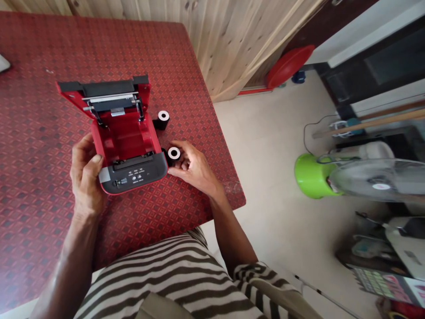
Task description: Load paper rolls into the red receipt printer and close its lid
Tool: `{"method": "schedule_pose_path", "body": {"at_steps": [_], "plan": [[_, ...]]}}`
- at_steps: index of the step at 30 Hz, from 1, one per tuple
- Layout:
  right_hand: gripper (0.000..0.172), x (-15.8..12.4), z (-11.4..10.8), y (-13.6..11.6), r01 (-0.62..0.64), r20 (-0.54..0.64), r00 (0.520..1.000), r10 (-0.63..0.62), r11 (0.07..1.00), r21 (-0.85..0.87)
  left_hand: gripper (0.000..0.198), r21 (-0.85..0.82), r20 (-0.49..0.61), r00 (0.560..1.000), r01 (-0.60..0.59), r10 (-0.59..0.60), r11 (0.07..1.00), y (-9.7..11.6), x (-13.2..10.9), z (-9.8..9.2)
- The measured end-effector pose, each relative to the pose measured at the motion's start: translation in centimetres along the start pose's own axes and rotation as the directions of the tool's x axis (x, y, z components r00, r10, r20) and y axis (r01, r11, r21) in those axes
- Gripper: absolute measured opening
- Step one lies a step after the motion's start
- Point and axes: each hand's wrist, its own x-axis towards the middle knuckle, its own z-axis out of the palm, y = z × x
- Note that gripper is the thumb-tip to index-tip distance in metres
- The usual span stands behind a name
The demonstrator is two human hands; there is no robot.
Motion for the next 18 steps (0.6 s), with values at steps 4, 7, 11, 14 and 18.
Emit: {"method": "schedule_pose_path", "body": {"at_steps": [4,7,11,14,18], "plan": [[0.079,0.1,-3.1,-0.9,-0.069,0.016,0.998,0.068,0.982,0.175,0.051,-0.015,0.013,1.0,0.0,0.0,1.0,0.0,0.0,0.1],[0.047,2.4,-4.0,-0.7,0.049,-0.13,0.991,-0.025,0.982,0.183,0.05,-0.026,0.007,1.0,0.01,-0.01,1.0,0.0,0.0,0.1],[0.045,7.6,-2.1,1.0,0.147,-0.169,0.974,-0.153,0.988,-0.047,0.051,-0.023,0.003,1.0,0.028,-0.028,0.999,0.3,0.0,0.1],[0.04,10.4,0.1,2.2,0.206,-0.088,0.973,-0.215,0.973,-0.099,0.052,-0.014,0.013,0.999,0.034,-0.034,0.999,0.4,-0.1,0.0],[0.028,11.0,0.6,1.8,0.167,-0.139,0.974,-0.181,0.98,-0.109,0.054,-0.004,0.023,0.998,0.063,-0.063,0.998,0.3,-0.3,-0.2]]}}
